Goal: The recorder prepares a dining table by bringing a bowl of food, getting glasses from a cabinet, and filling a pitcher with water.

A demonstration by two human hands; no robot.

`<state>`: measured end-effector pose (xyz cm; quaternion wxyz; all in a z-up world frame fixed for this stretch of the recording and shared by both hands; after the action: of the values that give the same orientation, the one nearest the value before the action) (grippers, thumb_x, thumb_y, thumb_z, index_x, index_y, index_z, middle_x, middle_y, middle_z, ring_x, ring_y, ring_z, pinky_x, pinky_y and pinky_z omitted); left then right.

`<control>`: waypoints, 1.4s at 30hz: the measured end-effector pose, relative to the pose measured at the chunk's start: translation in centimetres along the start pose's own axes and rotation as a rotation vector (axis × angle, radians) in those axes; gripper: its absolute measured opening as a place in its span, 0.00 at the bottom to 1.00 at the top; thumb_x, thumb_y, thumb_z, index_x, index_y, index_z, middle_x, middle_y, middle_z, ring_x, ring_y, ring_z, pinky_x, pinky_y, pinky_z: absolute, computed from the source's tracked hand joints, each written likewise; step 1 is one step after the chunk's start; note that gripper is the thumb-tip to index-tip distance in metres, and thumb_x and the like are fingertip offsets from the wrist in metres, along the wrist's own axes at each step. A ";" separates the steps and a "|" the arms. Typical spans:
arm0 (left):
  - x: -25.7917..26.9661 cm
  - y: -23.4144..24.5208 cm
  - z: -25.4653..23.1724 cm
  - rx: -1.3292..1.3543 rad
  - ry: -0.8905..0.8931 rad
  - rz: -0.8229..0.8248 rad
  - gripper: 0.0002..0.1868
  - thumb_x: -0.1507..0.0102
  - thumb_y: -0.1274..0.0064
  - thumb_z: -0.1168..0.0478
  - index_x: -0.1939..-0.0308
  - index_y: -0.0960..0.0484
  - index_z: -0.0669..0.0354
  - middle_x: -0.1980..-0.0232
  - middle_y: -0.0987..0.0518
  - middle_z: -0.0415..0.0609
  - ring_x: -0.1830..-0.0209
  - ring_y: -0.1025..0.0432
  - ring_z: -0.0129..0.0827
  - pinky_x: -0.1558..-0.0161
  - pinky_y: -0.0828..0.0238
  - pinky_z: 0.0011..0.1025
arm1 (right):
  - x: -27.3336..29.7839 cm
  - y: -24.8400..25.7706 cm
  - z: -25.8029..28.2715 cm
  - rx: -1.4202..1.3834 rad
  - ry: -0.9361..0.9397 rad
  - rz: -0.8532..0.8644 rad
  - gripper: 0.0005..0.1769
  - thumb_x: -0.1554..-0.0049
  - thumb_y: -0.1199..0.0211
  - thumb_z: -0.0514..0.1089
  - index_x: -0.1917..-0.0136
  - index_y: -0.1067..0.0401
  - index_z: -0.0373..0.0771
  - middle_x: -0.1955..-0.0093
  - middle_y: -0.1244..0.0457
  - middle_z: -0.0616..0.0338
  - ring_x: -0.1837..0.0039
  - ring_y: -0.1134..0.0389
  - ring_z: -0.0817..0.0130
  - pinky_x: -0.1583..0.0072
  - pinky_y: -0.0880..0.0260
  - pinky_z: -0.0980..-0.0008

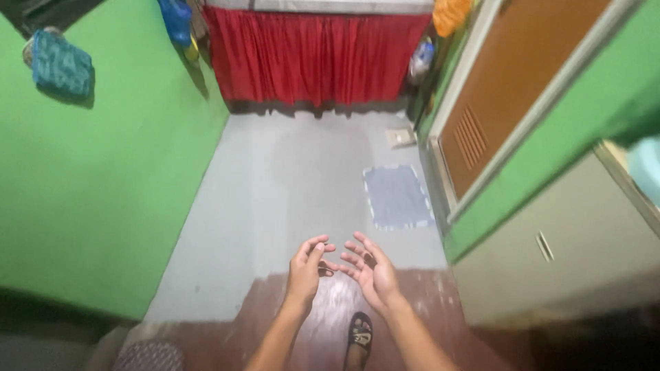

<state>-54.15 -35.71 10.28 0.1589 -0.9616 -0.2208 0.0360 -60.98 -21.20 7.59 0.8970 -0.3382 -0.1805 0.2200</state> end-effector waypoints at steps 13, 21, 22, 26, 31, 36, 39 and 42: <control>-31.3 -5.2 -5.6 0.003 -0.009 -0.059 0.20 0.31 0.55 0.56 0.38 0.25 0.62 0.49 0.17 0.51 0.69 0.23 0.29 0.66 0.27 0.27 | -29.6 -5.2 14.7 0.110 0.013 0.008 0.27 0.37 0.49 0.52 0.29 0.37 0.37 0.41 0.35 0.51 0.46 0.34 0.63 0.45 0.29 0.58; -50.4 -5.1 -6.5 0.007 -0.064 -0.010 0.19 0.33 0.52 0.60 0.39 0.25 0.64 0.49 0.17 0.51 0.69 0.24 0.26 0.67 0.28 0.25 | -47.2 -7.5 18.0 0.090 0.038 0.003 0.26 0.38 0.46 0.51 0.30 0.35 0.37 0.44 0.35 0.54 0.48 0.32 0.63 0.45 0.29 0.57; -53.4 -5.1 -5.9 0.007 -0.062 -0.003 0.19 0.33 0.52 0.60 0.39 0.25 0.64 0.49 0.17 0.51 0.69 0.24 0.26 0.67 0.28 0.25 | -49.9 -7.3 18.5 0.089 0.043 -0.002 0.26 0.38 0.46 0.51 0.30 0.35 0.37 0.44 0.35 0.54 0.48 0.32 0.63 0.45 0.29 0.57; -64.4 -4.4 -6.3 0.002 -0.078 0.068 0.19 0.34 0.50 0.63 0.40 0.24 0.64 0.51 0.16 0.51 0.69 0.24 0.26 0.67 0.28 0.25 | -59.7 -8.3 19.7 0.077 0.074 -0.027 0.26 0.38 0.46 0.50 0.31 0.35 0.36 0.46 0.34 0.54 0.49 0.32 0.63 0.47 0.28 0.57; -76.3 -5.8 -8.9 -0.021 -0.026 0.122 0.17 0.36 0.50 0.66 0.43 0.23 0.62 0.57 0.18 0.47 0.69 0.23 0.24 0.67 0.26 0.24 | -69.7 -10.8 23.4 0.045 0.112 -0.090 0.25 0.38 0.47 0.48 0.31 0.35 0.35 0.46 0.34 0.52 0.50 0.32 0.62 0.49 0.29 0.60; -87.2 -8.4 -9.9 -0.082 -0.134 0.155 0.05 0.35 0.44 0.66 0.58 0.23 0.63 0.72 0.23 0.42 0.75 0.29 0.22 0.72 0.32 0.23 | -79.3 -11.2 27.6 0.070 0.198 -0.128 0.19 0.37 0.45 0.44 0.36 0.33 0.34 0.48 0.34 0.52 0.51 0.32 0.64 0.49 0.28 0.62; -93.4 -10.1 -9.3 -0.095 -0.142 0.172 0.11 0.32 0.42 0.63 0.65 0.25 0.65 0.74 0.24 0.41 0.76 0.31 0.21 0.73 0.32 0.23 | -84.7 -11.4 30.3 0.097 0.187 -0.164 0.13 0.38 0.43 0.43 0.42 0.32 0.36 0.50 0.33 0.54 0.52 0.33 0.66 0.50 0.29 0.62; -100.5 -11.7 -7.9 -0.091 -0.154 0.149 0.14 0.31 0.42 0.62 0.67 0.25 0.67 0.74 0.25 0.41 0.76 0.31 0.22 0.73 0.32 0.23 | -92.1 -9.1 32.5 0.104 0.217 -0.107 0.10 0.35 0.43 0.45 0.48 0.31 0.35 0.55 0.36 0.55 0.53 0.32 0.65 0.49 0.27 0.60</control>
<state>-148.31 -71.84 21.45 0.0944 -0.9760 -0.1616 0.1114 -151.06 -57.77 20.66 0.9380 -0.3031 -0.0885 0.1431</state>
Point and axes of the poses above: each hand's wrist, its own x-axis away from the middle knuckle, its own y-axis out of the back of the hand, z = x × y, the point moved 10 cm from there along -x, towards the middle knuckle
